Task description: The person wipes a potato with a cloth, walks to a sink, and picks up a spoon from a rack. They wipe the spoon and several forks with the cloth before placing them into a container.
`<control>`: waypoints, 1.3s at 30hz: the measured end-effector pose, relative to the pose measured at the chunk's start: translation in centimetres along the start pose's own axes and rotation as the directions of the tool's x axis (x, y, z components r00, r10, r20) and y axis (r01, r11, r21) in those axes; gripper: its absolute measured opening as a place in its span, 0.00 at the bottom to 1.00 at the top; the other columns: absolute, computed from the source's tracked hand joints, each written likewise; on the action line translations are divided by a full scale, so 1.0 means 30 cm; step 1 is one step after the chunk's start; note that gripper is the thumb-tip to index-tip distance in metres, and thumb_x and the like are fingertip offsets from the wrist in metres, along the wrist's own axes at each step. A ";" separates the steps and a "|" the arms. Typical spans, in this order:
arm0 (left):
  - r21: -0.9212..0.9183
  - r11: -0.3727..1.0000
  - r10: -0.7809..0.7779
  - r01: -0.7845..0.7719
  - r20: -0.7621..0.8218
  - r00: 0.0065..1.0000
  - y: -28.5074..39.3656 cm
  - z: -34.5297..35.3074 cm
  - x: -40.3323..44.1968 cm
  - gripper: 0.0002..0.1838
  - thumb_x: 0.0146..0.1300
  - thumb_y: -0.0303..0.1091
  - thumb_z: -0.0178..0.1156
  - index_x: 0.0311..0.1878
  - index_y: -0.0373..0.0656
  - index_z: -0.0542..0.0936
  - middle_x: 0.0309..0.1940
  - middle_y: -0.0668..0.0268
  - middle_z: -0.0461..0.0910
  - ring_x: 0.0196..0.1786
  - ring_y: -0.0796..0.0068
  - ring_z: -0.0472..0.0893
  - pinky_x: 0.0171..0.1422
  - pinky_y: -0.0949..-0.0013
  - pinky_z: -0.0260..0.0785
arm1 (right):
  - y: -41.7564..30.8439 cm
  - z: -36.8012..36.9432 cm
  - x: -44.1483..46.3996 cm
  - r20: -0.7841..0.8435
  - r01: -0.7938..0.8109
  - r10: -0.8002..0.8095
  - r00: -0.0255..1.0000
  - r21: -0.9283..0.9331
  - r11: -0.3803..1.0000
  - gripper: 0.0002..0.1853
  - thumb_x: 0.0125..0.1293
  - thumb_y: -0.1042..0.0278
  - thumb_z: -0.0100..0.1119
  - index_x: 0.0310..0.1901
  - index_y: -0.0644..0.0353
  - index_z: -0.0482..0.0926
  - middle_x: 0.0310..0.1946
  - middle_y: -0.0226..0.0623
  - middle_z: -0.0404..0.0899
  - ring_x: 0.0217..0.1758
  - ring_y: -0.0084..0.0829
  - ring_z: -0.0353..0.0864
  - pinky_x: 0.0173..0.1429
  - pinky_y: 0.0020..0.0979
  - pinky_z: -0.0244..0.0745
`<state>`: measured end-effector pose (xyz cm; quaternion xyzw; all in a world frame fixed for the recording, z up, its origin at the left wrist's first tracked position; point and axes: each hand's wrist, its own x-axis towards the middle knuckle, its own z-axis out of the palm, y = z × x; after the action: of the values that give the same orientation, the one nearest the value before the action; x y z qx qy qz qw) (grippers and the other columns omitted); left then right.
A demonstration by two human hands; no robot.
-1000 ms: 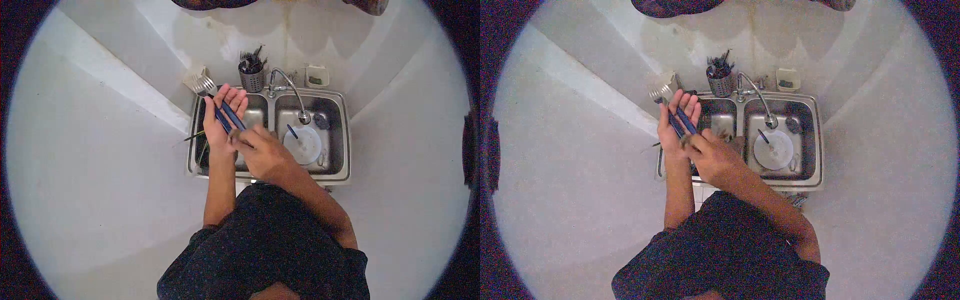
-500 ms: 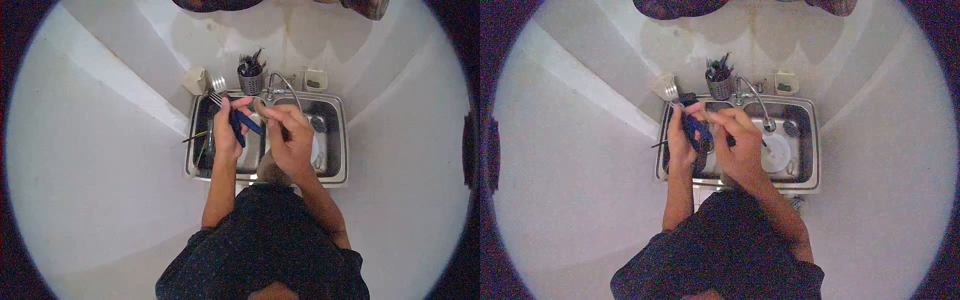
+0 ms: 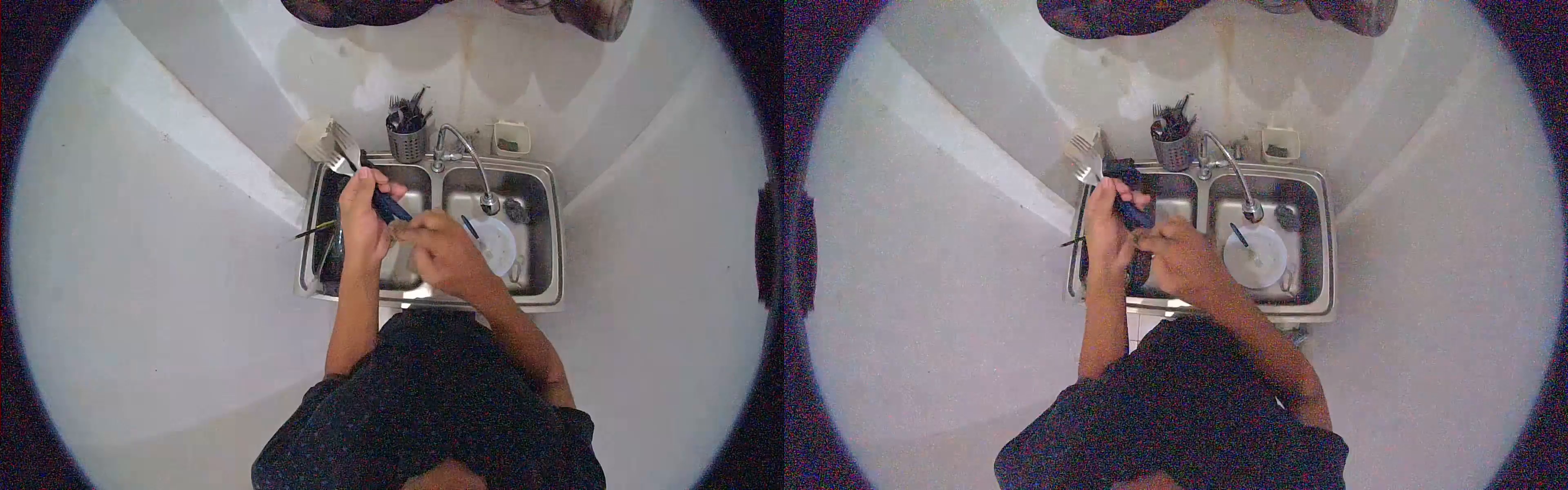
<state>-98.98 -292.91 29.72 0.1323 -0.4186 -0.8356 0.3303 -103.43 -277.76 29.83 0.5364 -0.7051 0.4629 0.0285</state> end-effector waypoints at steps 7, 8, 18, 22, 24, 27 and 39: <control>0.324 0.943 -0.108 0.073 0.090 0.990 -0.009 0.016 -0.066 0.13 0.74 0.39 0.52 0.37 0.40 0.78 0.21 0.75 0.68 0.22 0.86 0.65 0.26 0.78 0.58 | -0.065 -0.144 0.110 -0.298 0.132 -0.184 0.937 -0.183 0.974 0.14 0.60 0.78 0.56 0.48 0.60 0.83 0.44 0.40 0.79 0.47 0.41 0.78 0.53 0.38 0.75; 0.391 0.917 -0.121 0.073 0.098 0.988 -0.013 0.029 -0.082 0.13 0.74 0.38 0.53 0.37 0.40 0.78 0.21 0.75 0.68 0.22 0.86 0.65 0.26 0.78 0.58 | -0.060 -0.135 0.116 -0.255 0.124 -0.182 0.950 -0.229 0.965 0.13 0.60 0.76 0.59 0.47 0.59 0.83 0.45 0.40 0.79 0.46 0.41 0.79 0.52 0.38 0.75; 0.646 0.760 -0.275 0.075 0.214 0.937 0.025 0.032 -0.127 0.18 0.74 0.43 0.52 0.48 0.39 0.82 0.18 0.75 0.69 0.20 0.86 0.66 0.24 0.76 0.58 | 0.079 -0.113 0.145 -0.515 -0.059 0.011 0.857 -0.077 0.995 0.13 0.67 0.76 0.58 0.52 0.67 0.79 0.44 0.40 0.78 0.41 0.32 0.80 0.48 0.30 0.75; 0.545 0.833 -0.257 0.091 0.237 0.937 0.022 0.022 -0.120 0.19 0.75 0.46 0.50 0.43 0.39 0.80 0.22 0.73 0.71 0.20 0.87 0.66 0.23 0.78 0.57 | 0.040 -0.079 0.129 -0.348 -0.151 0.532 0.772 0.712 0.686 0.12 0.71 0.73 0.54 0.51 0.69 0.80 0.39 0.36 0.81 0.39 0.23 0.78 0.46 0.26 0.74; 0.517 0.849 -0.264 0.105 0.244 0.933 0.012 0.016 -0.115 0.20 0.75 0.47 0.49 0.40 0.38 0.79 0.24 0.72 0.72 0.21 0.86 0.67 0.24 0.77 0.58 | 0.024 -0.069 0.098 -0.106 -0.340 0.594 0.797 0.734 0.588 0.13 0.70 0.72 0.54 0.51 0.69 0.79 0.38 0.36 0.82 0.39 0.24 0.80 0.47 0.25 0.75; 0.512 0.853 -0.243 0.102 0.217 0.945 -0.001 0.028 -0.108 0.21 0.75 0.47 0.47 0.38 0.36 0.76 0.25 0.69 0.73 0.25 0.79 0.71 0.29 0.72 0.63 | 0.028 -0.005 0.080 -0.176 -0.227 0.421 0.890 0.630 0.742 0.14 0.71 0.71 0.56 0.53 0.68 0.80 0.39 0.34 0.82 0.44 0.22 0.79 0.50 0.25 0.73; 0.834 0.324 0.121 -0.448 0.433 0.893 -0.006 0.030 -0.100 0.24 0.70 0.37 0.51 0.66 0.37 0.66 0.41 0.43 0.75 0.45 0.42 0.76 0.49 0.51 0.67 | 0.049 0.013 0.066 0.120 -0.421 0.571 0.812 0.797 0.432 0.09 0.70 0.68 0.58 0.31 0.62 0.78 0.26 0.24 0.76 0.28 0.13 0.70 0.32 0.21 0.65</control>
<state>-97.26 -290.29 29.95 0.0911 -0.8698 -0.3976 0.2776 -105.23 -279.48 29.75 0.2177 -0.5438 0.7564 -0.2911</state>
